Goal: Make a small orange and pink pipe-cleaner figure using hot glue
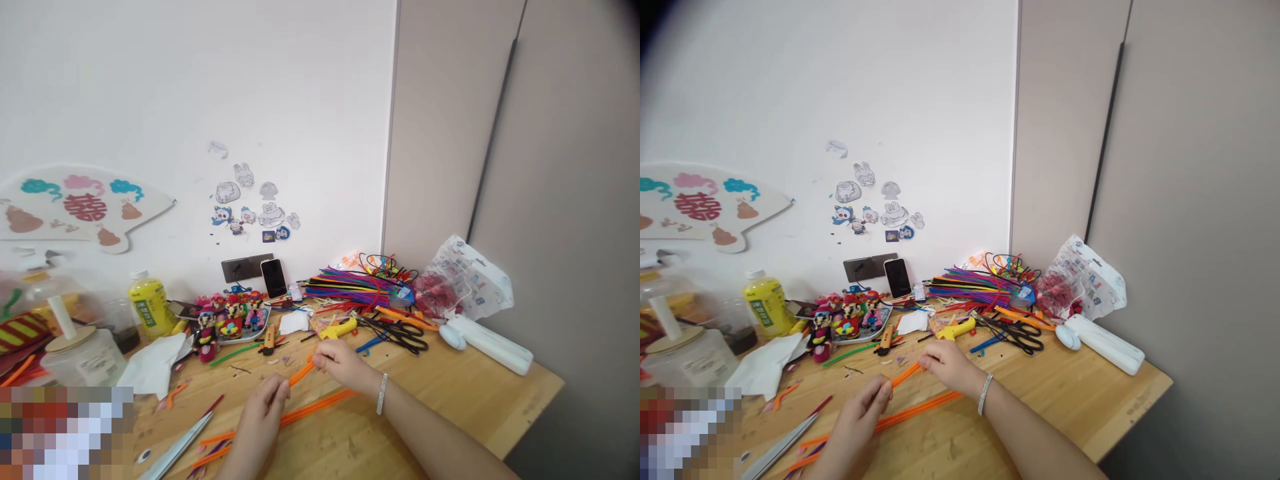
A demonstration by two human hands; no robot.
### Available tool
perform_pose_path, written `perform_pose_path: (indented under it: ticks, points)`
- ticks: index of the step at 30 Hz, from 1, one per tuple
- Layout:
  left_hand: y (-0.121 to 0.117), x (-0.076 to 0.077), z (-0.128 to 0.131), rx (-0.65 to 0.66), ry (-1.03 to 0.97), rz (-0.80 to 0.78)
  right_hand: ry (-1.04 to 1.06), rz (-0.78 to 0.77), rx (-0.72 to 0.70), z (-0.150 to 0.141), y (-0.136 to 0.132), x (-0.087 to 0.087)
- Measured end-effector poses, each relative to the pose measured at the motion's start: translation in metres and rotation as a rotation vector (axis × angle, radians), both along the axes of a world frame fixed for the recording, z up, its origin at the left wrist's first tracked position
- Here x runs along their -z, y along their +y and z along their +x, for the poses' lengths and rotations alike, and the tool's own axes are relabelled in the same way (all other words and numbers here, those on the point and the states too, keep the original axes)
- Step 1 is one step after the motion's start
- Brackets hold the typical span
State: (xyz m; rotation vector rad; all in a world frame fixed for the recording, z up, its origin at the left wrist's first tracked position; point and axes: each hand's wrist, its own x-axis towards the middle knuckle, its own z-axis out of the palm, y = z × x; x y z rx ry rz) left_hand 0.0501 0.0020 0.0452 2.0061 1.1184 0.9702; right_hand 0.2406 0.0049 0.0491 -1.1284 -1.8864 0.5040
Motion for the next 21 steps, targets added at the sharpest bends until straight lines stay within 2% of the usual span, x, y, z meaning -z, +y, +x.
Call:
perform_pose_path:
  ticks: [2,6,14,17,21]
  points:
    - [0.0007,0.0023,0.0002,-0.005,-0.010,-0.030,-0.005,0.021,0.017,-0.0006,-0.0003,0.0007]
    - [0.0061,0.0061,0.0002,0.009,-0.020,-0.090,0.079,-0.034,-0.009,-0.0025,-0.0034,-0.0007]
    - [0.0057,0.0027,-0.0001,-0.053,-0.031,-0.040,0.010,0.037,0.022,-0.0045,-0.0051,-0.0041]
    - [0.0023,-0.0012,0.0003,-0.069,-0.012,-0.005,0.056,-0.036,0.026,-0.0044,-0.0058,-0.0066]
    - [0.0028,-0.0013,-0.0008,-0.085,0.014,0.092,0.175,-0.209,0.001,-0.0056,-0.0063,-0.0076]
